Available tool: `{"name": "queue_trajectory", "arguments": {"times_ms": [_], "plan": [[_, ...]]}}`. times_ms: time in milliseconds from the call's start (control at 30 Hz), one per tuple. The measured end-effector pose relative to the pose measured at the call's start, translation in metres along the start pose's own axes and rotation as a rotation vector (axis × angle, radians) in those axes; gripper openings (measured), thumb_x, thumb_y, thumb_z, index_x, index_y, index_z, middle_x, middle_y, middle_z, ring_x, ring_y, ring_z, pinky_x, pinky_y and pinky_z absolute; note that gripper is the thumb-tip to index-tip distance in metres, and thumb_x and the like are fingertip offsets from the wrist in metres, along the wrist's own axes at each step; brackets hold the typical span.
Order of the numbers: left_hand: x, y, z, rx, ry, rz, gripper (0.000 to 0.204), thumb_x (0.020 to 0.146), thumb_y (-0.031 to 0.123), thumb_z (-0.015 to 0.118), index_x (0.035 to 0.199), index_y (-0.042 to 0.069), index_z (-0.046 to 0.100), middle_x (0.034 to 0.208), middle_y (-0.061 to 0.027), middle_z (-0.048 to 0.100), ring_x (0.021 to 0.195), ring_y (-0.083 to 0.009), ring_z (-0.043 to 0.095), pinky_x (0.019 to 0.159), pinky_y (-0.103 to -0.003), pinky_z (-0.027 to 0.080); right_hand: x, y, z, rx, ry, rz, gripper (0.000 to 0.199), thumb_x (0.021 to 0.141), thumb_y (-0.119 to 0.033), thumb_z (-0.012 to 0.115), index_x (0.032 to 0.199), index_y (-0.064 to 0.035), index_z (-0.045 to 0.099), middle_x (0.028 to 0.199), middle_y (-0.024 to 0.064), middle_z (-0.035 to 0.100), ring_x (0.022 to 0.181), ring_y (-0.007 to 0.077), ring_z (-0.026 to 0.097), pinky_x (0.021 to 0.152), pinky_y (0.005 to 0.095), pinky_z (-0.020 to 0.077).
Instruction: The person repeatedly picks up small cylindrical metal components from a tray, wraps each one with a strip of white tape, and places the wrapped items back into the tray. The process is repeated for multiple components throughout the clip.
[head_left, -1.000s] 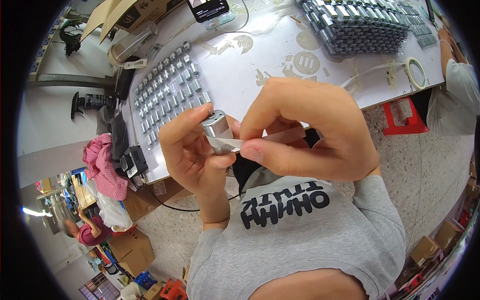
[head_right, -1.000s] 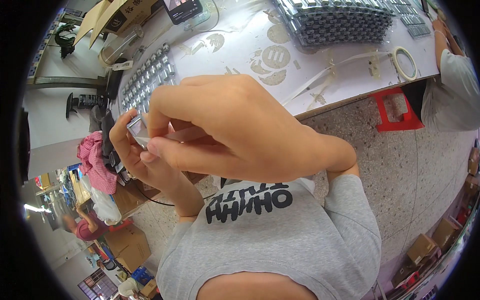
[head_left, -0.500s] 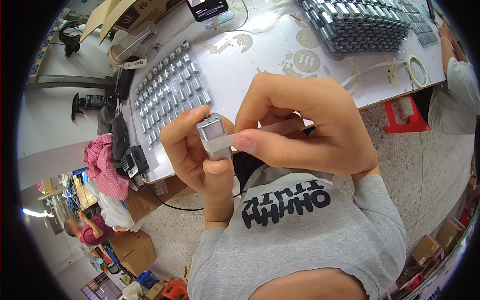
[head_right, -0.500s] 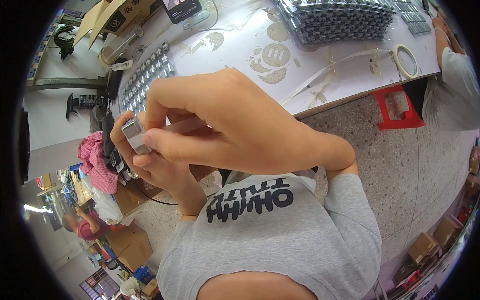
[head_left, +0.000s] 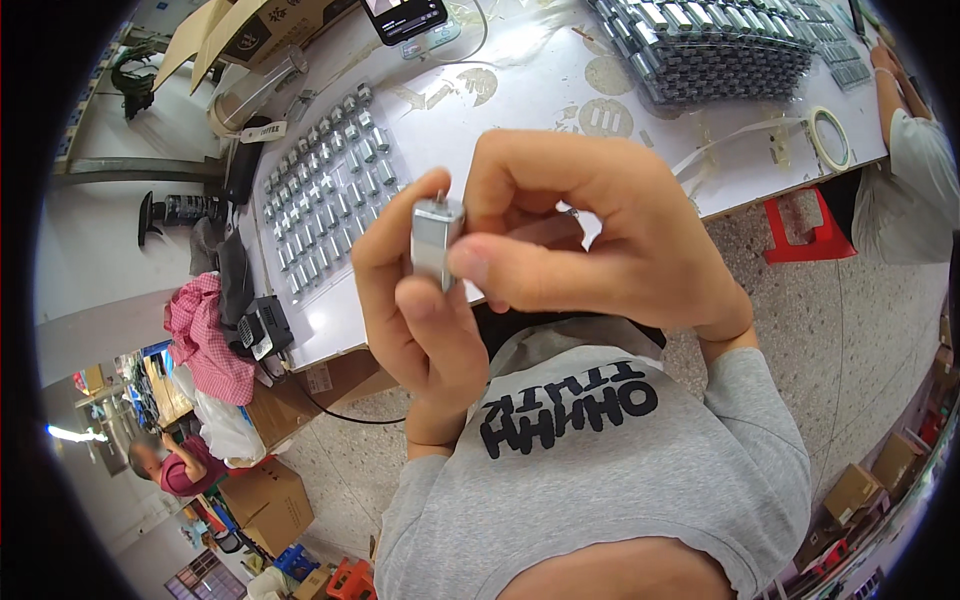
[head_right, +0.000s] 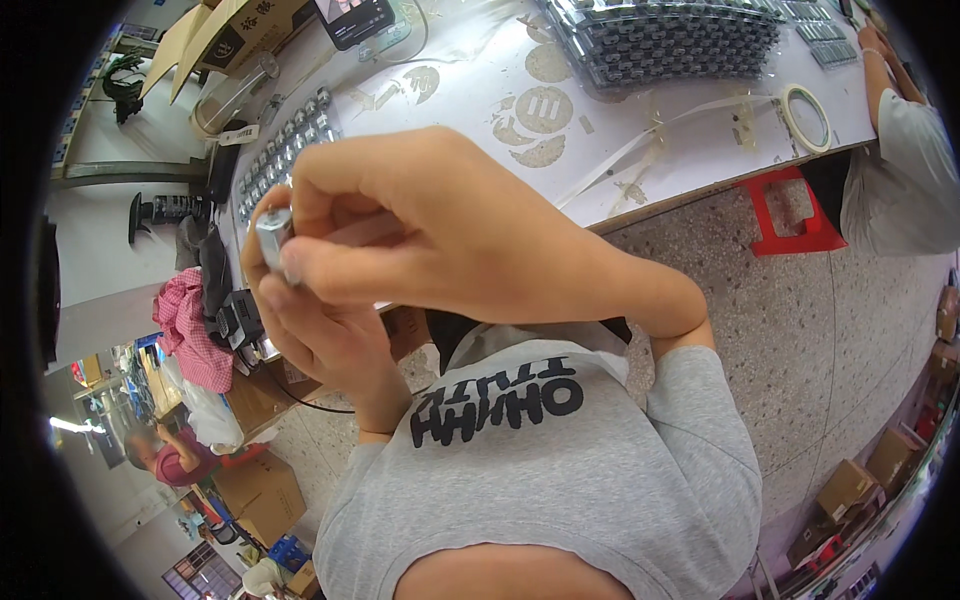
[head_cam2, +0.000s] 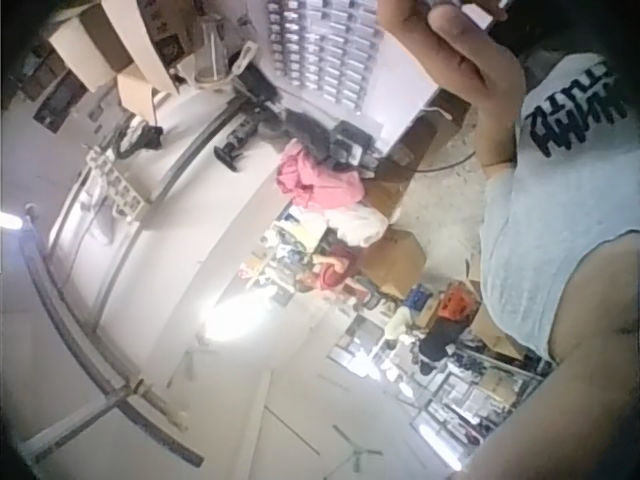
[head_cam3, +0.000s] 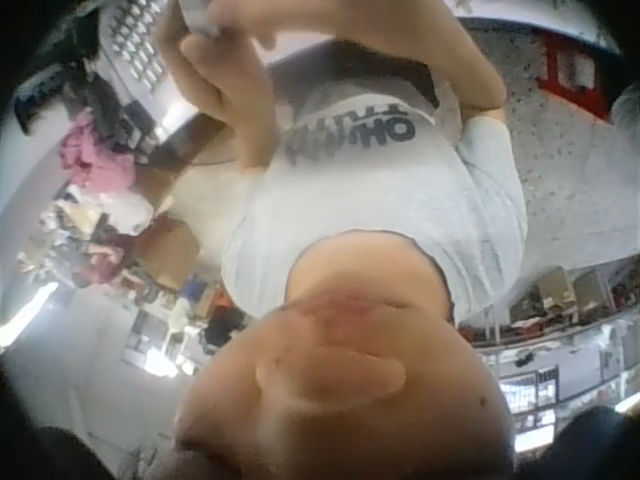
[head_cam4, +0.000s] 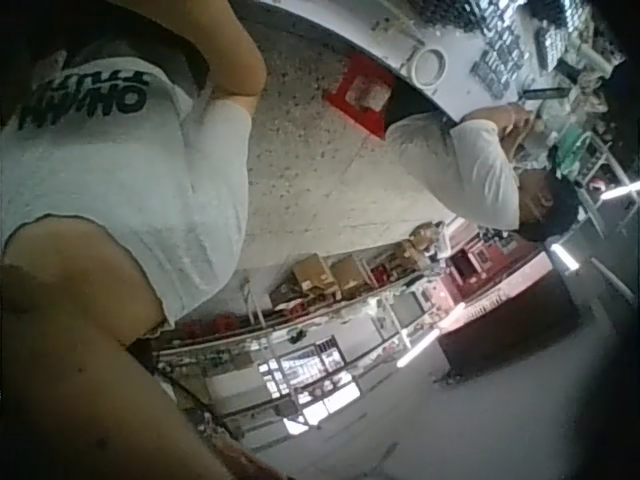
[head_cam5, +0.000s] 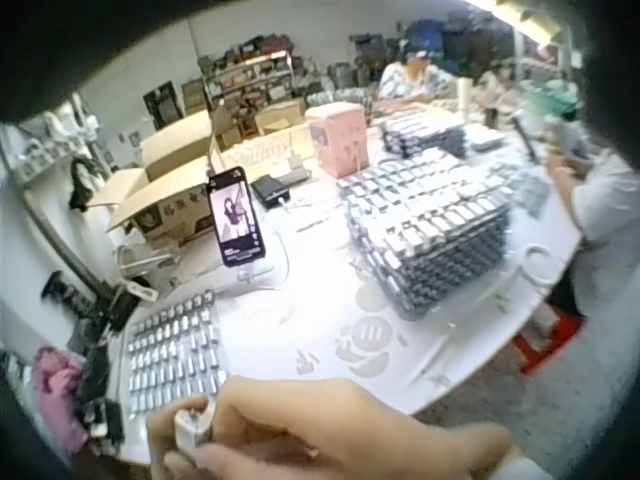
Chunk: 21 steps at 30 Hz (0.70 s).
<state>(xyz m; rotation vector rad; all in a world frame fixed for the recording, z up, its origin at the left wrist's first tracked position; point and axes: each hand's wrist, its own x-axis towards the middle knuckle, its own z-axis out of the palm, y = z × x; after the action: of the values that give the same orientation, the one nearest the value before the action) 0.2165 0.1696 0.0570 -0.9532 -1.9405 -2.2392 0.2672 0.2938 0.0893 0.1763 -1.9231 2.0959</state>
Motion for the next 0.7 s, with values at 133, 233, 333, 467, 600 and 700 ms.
{"name": "queue_trajectory", "arguments": {"times_ms": [133, 233, 333, 467, 600, 700], "plan": [[0.005, 0.017, -0.014, 0.210, -0.216, -0.068, 0.048, 0.091, 0.030, 0.039, 0.123, -0.006, 0.037, 0.102, -0.0108, 0.054, 0.084, -0.0121, 0.052, 0.073, -0.023, 0.043, 0.002, 0.010, 0.001, 0.081, 0.029, 0.007, 0.005, 0.080, -0.002, 0.054, 0.077, -0.0007, 0.051, 0.064, -0.0001, 0.052, 0.058, 0.0022, 0.046, 0.048, 0.0162, 0.0323], [0.009, 0.021, -0.011, 0.242, -0.236, 0.017, 0.043, 0.088, 0.015, 0.044, 0.124, -0.007, 0.035, 0.107, -0.0132, 0.053, 0.074, -0.0087, 0.051, 0.062, -0.018, 0.041, 0.002, 0.011, -0.002, 0.012, 0.020, -0.040, 0.003, 0.081, -0.003, 0.053, 0.080, 0.0000, 0.052, 0.067, -0.0003, 0.052, 0.059, 0.0023, 0.047, 0.049, 0.0158, 0.0333], [0.012, 0.019, -0.014, 0.277, -0.255, 0.020, 0.042, 0.087, 0.011, 0.045, 0.123, -0.008, 0.036, 0.107, -0.0131, 0.054, 0.063, -0.0044, 0.046, 0.054, -0.015, 0.038, 0.001, 0.008, -0.008, -0.081, -0.010, -0.062, 0.004, 0.082, -0.004, 0.052, 0.081, 0.0002, 0.053, 0.067, -0.0008, 0.052, 0.059, 0.0022, 0.047, 0.050, 0.0156, 0.0335], [0.012, 0.019, -0.014, 0.258, -0.248, 0.003, 0.041, 0.086, 0.014, 0.047, 0.119, -0.009, 0.039, 0.102, -0.0123, 0.054, 0.062, -0.0045, 0.046, 0.052, -0.015, 0.037, 0.001, 0.006, -0.008, -0.071, -0.015, -0.049, 0.005, 0.081, -0.005, 0.052, 0.079, -0.0003, 0.053, 0.067, -0.0012, 0.052, 0.058, 0.0018, 0.046, 0.050, 0.0156, 0.0332], [0.012, 0.017, -0.014, 0.214, -0.255, 0.059, 0.044, 0.085, 0.022, 0.049, 0.115, -0.009, 0.041, 0.102, -0.0126, 0.053, 0.064, -0.0058, 0.048, 0.054, -0.016, 0.039, 0.000, 0.002, -0.008, -0.038, -0.039, 0.028, 0.005, 0.078, -0.004, 0.054, 0.075, -0.0003, 0.052, 0.064, -0.0014, 0.051, 0.058, 0.0018, 0.044, 0.050, 0.0161, 0.0327], [0.010, 0.016, -0.012, 0.227, -0.250, 0.081, 0.047, 0.086, 0.027, 0.045, 0.114, -0.010, 0.040, 0.107, -0.0140, 0.051, 0.068, -0.0082, 0.050, 0.058, -0.018, 0.041, 0.001, 0.006, -0.007, -0.040, -0.043, -0.024, 0.006, 0.076, -0.004, 0.055, 0.072, -0.0004, 0.052, 0.062, -0.0017, 0.051, 0.057, 0.0022, 0.042, 0.050, 0.0165, 0.0327]]}}
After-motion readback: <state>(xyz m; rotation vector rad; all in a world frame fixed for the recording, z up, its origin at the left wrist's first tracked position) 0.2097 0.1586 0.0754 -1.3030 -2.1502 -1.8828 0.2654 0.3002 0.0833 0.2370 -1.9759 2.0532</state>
